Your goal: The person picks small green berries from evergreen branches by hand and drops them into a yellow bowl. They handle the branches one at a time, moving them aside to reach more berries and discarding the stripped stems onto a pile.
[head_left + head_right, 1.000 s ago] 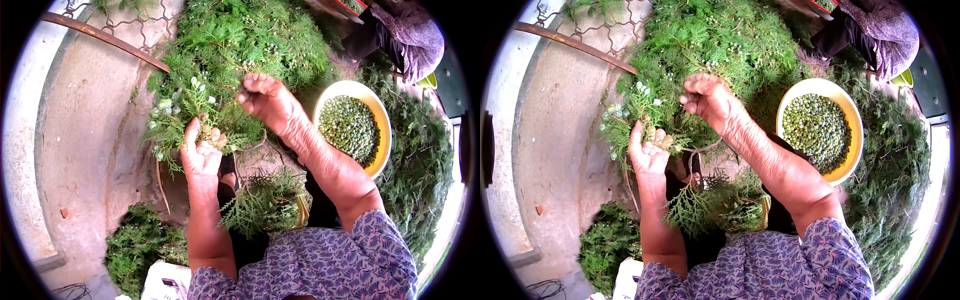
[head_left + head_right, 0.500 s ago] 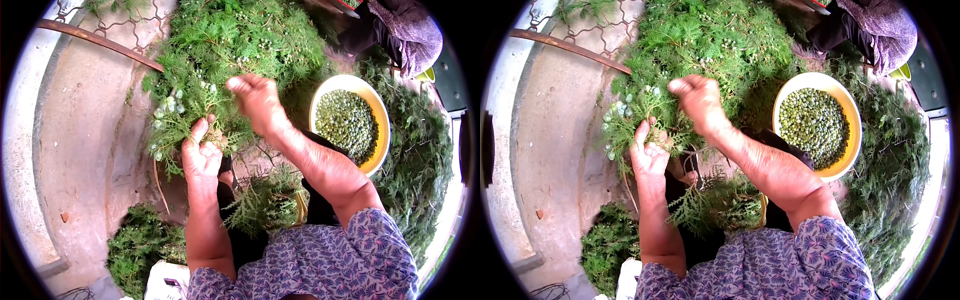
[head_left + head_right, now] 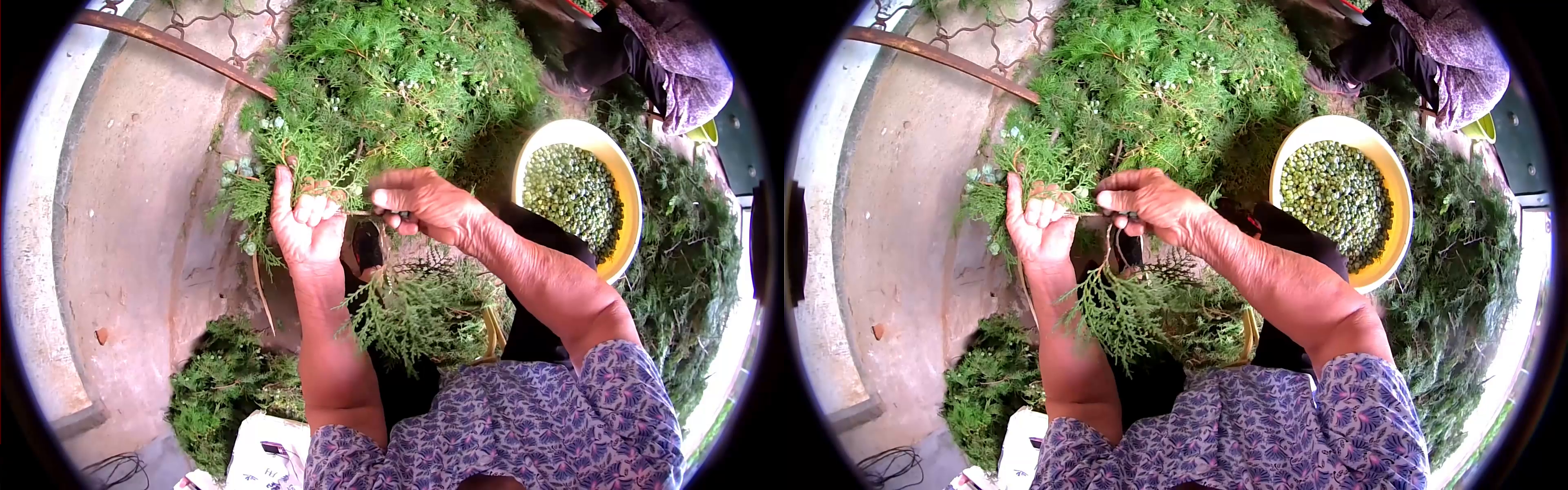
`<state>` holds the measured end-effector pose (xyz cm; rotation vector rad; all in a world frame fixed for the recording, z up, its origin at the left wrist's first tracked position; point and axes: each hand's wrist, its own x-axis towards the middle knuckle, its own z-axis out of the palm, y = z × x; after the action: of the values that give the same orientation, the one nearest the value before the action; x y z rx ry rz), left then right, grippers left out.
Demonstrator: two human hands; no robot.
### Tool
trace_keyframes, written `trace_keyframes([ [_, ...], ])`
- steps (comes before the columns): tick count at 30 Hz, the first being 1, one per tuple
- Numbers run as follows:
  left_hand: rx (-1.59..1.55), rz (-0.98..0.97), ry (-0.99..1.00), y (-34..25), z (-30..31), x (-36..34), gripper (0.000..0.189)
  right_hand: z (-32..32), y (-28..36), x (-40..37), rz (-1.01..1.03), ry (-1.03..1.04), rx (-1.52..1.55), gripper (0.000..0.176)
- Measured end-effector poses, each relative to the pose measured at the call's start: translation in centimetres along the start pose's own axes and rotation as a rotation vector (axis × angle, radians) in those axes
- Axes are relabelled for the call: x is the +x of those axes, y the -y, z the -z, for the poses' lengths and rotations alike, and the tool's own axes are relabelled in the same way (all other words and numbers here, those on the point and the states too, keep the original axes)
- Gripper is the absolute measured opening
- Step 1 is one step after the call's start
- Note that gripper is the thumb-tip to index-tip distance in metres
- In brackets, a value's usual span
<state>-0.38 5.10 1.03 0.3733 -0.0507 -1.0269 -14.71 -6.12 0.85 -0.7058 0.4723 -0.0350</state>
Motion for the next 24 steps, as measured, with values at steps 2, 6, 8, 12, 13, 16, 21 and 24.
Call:
trace_keyframes([
  [2, 0.02, -0.027, -0.109, 0.1, -0.1, 0.0, 0.022, -0.2, -0.2, 0.2, 0.002, -0.005, -0.003, 0.028],
  [6, 0.017, 0.018, -0.038, 0.3, -0.1, -0.1, 0.021, -0.8, 0.0, 0.6, 0.053, 0.025, -0.061, 0.025],
  [8, 0.029, 0.01, -0.113, 0.4, -0.7, -0.3, 0.021, -1.1, 0.1, 0.8, 0.025, -0.112, -0.217, 0.022],
  [12, 0.046, 0.035, 0.031, 0.7, -0.9, -0.4, 0.02, -1.1, 0.3, 0.6, 0.147, -0.129, -0.276, 0.013],
  [13, 0.055, 0.047, 0.007, 1.0, -1.3, -0.7, 0.02, -0.6, 0.0, 1.2, 0.292, -0.178, -0.419, 0.012],
  [16, 0.148, 0.086, -0.03, 2.2, -1.5, -1.3, 0.018, -0.3, 0.5, 1.4, 0.548, -0.489, -0.839, 0.015],
  [21, 0.162, 0.154, -0.089, 4.4, -1.3, -2.5, 0.011, -0.8, 1.1, -0.2, 0.728, -0.671, -0.853, 0.018],
  [24, 0.142, 0.158, -0.043, 5.9, -1.2, -3.8, 0.009, -0.2, 0.7, -2.0, 0.766, -0.7, -0.888, 0.017],
])
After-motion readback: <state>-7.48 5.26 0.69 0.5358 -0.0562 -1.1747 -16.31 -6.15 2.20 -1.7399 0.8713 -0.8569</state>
